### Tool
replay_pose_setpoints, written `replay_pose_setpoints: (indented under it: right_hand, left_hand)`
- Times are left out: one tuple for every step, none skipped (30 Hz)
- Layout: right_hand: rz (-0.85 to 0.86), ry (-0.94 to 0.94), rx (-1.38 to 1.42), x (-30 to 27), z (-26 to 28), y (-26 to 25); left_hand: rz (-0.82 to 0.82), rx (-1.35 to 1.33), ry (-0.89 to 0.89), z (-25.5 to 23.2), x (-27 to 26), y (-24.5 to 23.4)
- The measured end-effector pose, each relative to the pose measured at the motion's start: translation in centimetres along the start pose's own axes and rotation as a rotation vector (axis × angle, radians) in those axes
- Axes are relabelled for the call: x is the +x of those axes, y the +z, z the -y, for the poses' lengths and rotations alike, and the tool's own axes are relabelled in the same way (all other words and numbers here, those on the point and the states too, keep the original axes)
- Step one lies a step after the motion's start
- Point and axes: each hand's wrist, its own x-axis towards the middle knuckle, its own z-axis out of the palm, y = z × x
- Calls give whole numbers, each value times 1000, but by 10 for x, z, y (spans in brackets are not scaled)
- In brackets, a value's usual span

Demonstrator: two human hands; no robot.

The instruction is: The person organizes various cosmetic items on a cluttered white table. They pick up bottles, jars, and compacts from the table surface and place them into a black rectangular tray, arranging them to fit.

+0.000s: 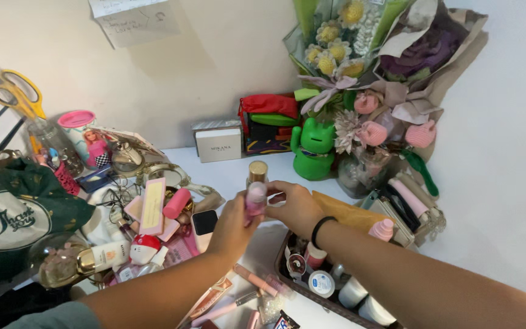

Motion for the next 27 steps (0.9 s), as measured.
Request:
replay_pose_setpoints:
  right_hand:
    - [23, -33, -64, 1, -8, -7]
    - [48, 36, -58, 3, -17, -15]
    - [71, 108, -56, 4, -28, -26]
    - [94, 180, -52, 4, -41, -36]
    - [119, 197, -76, 4, -53, -47]
    - [144, 215, -99, 4, -64, -58]
    - [169, 232, -121, 2, -71, -67]
    - [234, 290, -169, -3, -75, -74]
    - [301, 346, -215, -8, -75, -80]
    - [368, 401, -260, -12, -71, -84]
    - [424, 464, -343, -15, -66, -85]
    - [479, 527, -427, -17, -61, -85]
    - [532, 591, -508, -19, -58, -85]
    - [589, 547, -527, -19, -59, -81]
    - [645, 502, -544, -18, -64, -75]
    - [701, 457, -561, -18, -72, -71]
    - [729, 444, -548, -17, -81, -68]
    - [757, 431, -534, -17, -91, -64]
    - [784, 416, -521, -15, -100, -61]
    - [794, 369, -490, -12, -108, -58]
    - [802, 325, -458, -9, -115, -57]
    - [810, 280, -425, -7, -119, -56]
    - [772, 241, -459, -7, -122, -57]
    - [734, 202, -492, -8, -122, -60]
    - [697, 163, -526, -9, -121, -63]
    - [688, 153, -519, -8, -119, -63]
    - [675, 146, -511, -8, -117, -64]
  left_hand:
    - [3, -59, -60, 8, 0, 1]
    - [4, -27, -110, 18, 0, 0]
    - [6, 0, -158, 28, 2, 1]
    - [9, 28, -206, 39, 3, 3]
    - [0, 26, -173, 49, 5, 5]
    - [-9, 24, -140, 58, 6, 7]
    - [-18, 23, -107, 65, 7, 10]
    - [-14, 39, -107, 70, 8, 14]
    - [-11, 57, -107, 75, 9, 17]
    - [-8, 75, -107, 79, 10, 20]
    - [-4, 22, -209, 84, 8, 25]
    - [0, -31, -310, 87, 4, 32]
    - [8, -83, -410, 91, 0, 38]
    - [-152, -20, -362, 93, -5, 49]
    - [-309, 44, -307, 90, -10, 63]
    - [-465, 108, -247, 86, -12, 69]
    - [-442, 104, -415, 79, -14, 70]
    - [-417, 100, -582, 66, -20, 74]
    - [-391, 95, -749, 51, -27, 75]
    - [-390, 123, -784, 36, -34, 74]
    - [-385, 151, -817, 23, -40, 74]
    - [-381, 180, -851, 14, -42, 73]
    - [-363, 205, -766, 8, -45, 73]
    - [-344, 229, -681, 4, -51, 74]
    - [-325, 252, -597, 2, -57, 75]
    - [-241, 223, -502, 1, -60, 77]
    - [-154, 194, -403, 0, -62, 80]
